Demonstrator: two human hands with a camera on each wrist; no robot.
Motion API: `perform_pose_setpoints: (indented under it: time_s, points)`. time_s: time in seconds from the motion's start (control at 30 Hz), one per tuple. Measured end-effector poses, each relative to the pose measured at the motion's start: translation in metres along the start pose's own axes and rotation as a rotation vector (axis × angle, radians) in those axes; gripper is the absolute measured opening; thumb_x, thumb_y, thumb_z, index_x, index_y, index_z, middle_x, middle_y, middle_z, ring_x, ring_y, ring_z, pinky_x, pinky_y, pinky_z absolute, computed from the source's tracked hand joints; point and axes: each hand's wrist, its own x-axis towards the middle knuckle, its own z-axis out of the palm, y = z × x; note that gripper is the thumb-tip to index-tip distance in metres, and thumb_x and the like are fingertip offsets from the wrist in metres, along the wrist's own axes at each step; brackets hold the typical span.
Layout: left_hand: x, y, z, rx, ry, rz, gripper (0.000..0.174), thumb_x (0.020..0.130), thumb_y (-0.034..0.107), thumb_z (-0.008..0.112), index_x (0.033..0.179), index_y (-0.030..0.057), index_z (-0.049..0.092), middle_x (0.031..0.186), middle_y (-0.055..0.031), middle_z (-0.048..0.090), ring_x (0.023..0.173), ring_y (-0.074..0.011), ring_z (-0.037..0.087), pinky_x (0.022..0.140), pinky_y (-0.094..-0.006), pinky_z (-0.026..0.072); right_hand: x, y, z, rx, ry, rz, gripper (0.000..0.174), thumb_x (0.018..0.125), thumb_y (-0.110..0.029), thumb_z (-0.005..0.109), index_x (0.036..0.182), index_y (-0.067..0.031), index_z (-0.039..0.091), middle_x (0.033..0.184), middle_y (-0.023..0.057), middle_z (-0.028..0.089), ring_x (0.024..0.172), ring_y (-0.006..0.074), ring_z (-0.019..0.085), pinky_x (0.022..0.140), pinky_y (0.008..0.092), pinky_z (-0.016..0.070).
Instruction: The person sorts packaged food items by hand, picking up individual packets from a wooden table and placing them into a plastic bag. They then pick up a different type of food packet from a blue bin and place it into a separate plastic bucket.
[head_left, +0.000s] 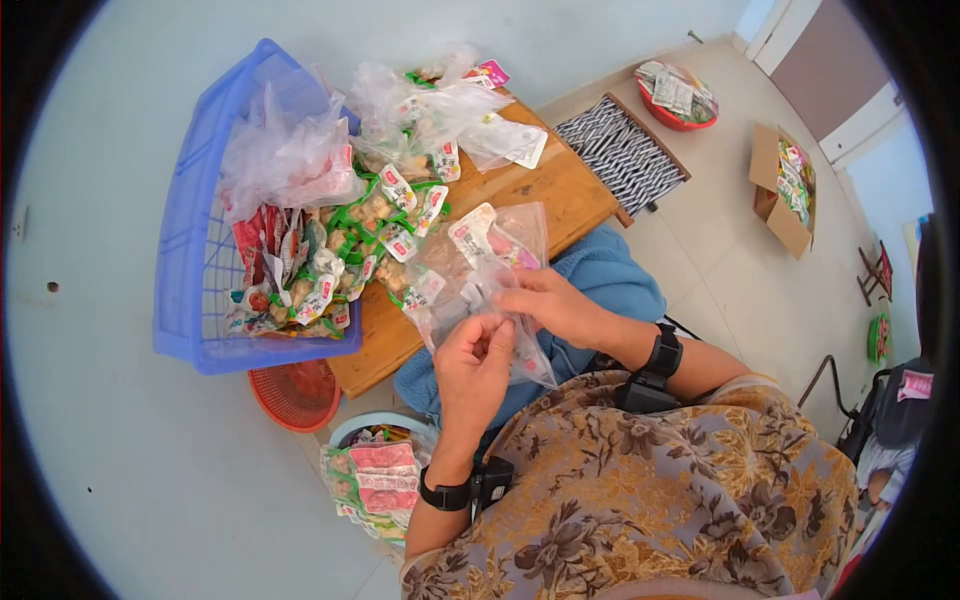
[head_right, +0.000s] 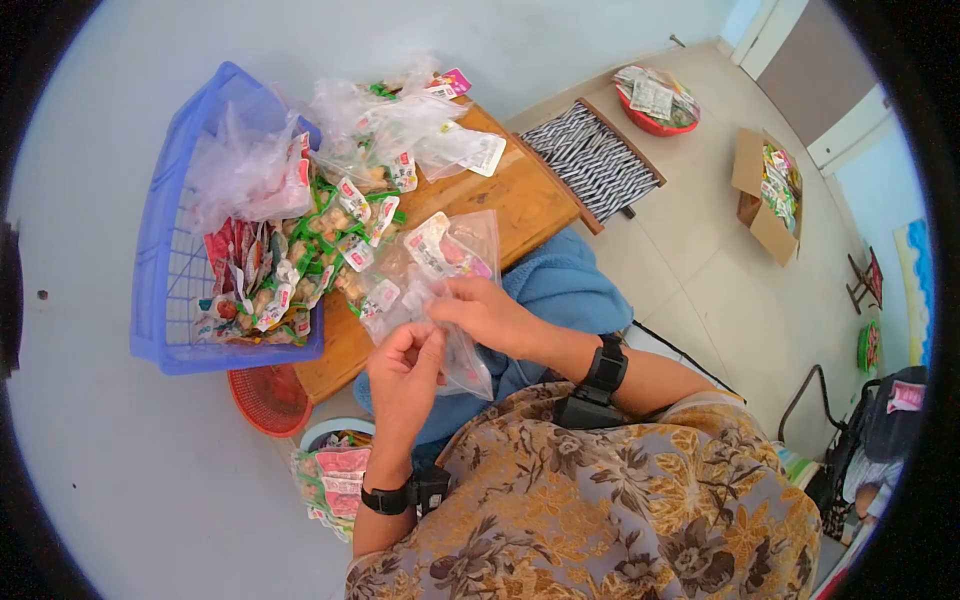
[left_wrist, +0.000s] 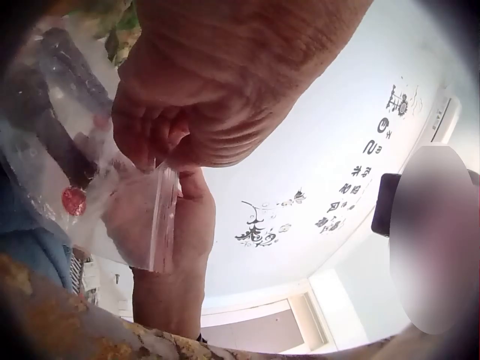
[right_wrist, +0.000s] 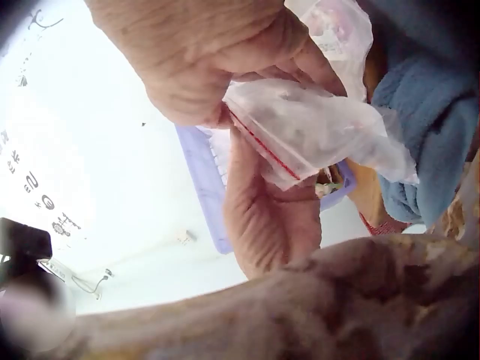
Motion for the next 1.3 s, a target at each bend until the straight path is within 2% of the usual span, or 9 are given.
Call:
perform_pose_setpoints:
  time_s: [0.17,0.33,0.53,0.63,0.67,1.03,1.17,1.23,1.3]
  points:
    - [-0.003,0.007,0.005,-0.295,0.062,-0.162,0.013,0.100,0.012,0.057,0.091,0.0034,0.060,0.070,0.0033,0.058,0.056,-0.0034,0.053,0.050,-0.0200,0.0438,-0.001,-0.009,-0.004,-0.072,0.044,0.075,0.025,0.087,-0.018,0.057,0.095,0.0041,0.066,0.080,0.0059,0.064,0.066,0.0137,0.060,0.053,0.0294,0.0449]
    - [-0.008,0.008,-0.010,-0.008,0.307,0.019,0.010,0.098,0.009,0.059,0.093,0.0006,0.062,0.066,0.0026,0.057,0.057,-0.0031,0.049,0.050,-0.0215,0.0393,0.001,-0.003,-0.006,-0.052,0.060,0.095,0.021,0.085,-0.009,0.054,0.098,0.0020,0.067,0.080,0.0071,0.066,0.069,0.0134,0.062,0.058,0.0296,0.0495]
    - [-0.020,0.049,-0.041,0.369,0.540,0.188,0.006,0.094,0.006,0.061,0.093,-0.0005,0.063,0.070,-0.0032,0.059,0.060,-0.0083,0.051,0.056,-0.0240,0.0432,0.004,-0.011,0.011,-0.086,-0.203,-0.054,0.042,0.094,0.001,0.044,0.134,-0.0008,0.055,0.109,0.0103,0.068,0.095,0.0161,0.067,0.072,0.0272,0.0572]
    - [-0.024,0.057,-0.053,0.455,0.579,0.280,0.008,0.097,0.006,0.059,0.093,-0.0005,0.063,0.073,0.0053,0.054,0.065,-0.0012,0.044,0.057,-0.0174,0.0347,0.006,-0.018,0.026,-0.019,-0.259,-0.079,0.045,0.095,0.003,0.042,0.139,-0.0025,0.050,0.114,0.0116,0.067,0.100,0.0188,0.067,0.075,0.0294,0.0582]
    - [-0.026,0.059,-0.058,0.474,0.586,0.266,0.005,0.093,0.003,0.062,0.093,-0.0010,0.063,0.072,-0.0053,0.061,0.061,-0.0110,0.054,0.057,-0.0257,0.0452,0.007,-0.022,0.030,0.040,-0.285,-0.051,0.047,0.096,0.003,0.041,0.142,-0.0035,0.046,0.119,0.0131,0.065,0.104,0.0203,0.066,0.078,0.0311,0.0585]
    - [-0.021,0.053,-0.057,0.551,0.553,0.381,0.006,0.092,0.004,0.062,0.093,-0.0009,0.064,0.075,-0.0050,0.061,0.064,-0.0113,0.055,0.059,-0.0264,0.0454,0.017,-0.011,0.040,0.269,-0.277,-0.067,0.050,0.092,0.008,0.037,0.139,-0.0033,0.049,0.121,0.0130,0.064,0.109,0.0183,0.063,0.087,0.0303,0.0536]
    - [-0.008,0.003,-0.037,0.469,0.439,0.330,0.006,0.091,0.005,0.064,0.093,-0.0005,0.064,0.072,-0.0048,0.059,0.064,-0.0082,0.052,0.057,-0.0270,0.0440,0.026,0.012,0.010,-0.107,-0.143,-0.139,0.048,0.090,0.009,0.043,0.136,-0.0014,0.051,0.119,0.0118,0.065,0.106,0.0184,0.064,0.086,0.0309,0.0532]
    - [-0.003,-0.014,-0.026,0.487,0.378,0.366,0.003,0.089,0.003,0.062,0.092,0.0012,0.064,0.075,-0.0158,0.063,0.060,-0.0263,0.062,0.056,-0.0338,0.0476,0.032,0.022,-0.008,-0.179,-0.110,-0.114,0.048,0.089,0.010,0.045,0.136,-0.0009,0.051,0.116,0.0121,0.066,0.103,0.0174,0.065,0.083,0.0318,0.0538]
    - [-0.001,-0.022,-0.016,0.421,0.361,0.348,0.003,0.089,0.003,0.062,0.091,0.0014,0.063,0.073,-0.0162,0.062,0.059,-0.0282,0.061,0.055,-0.0353,0.0472,0.040,0.028,-0.020,-0.533,0.002,-0.185,0.045,0.088,0.006,0.051,0.132,-0.0002,0.053,0.109,0.0105,0.069,0.097,0.0167,0.066,0.081,0.0310,0.0528]
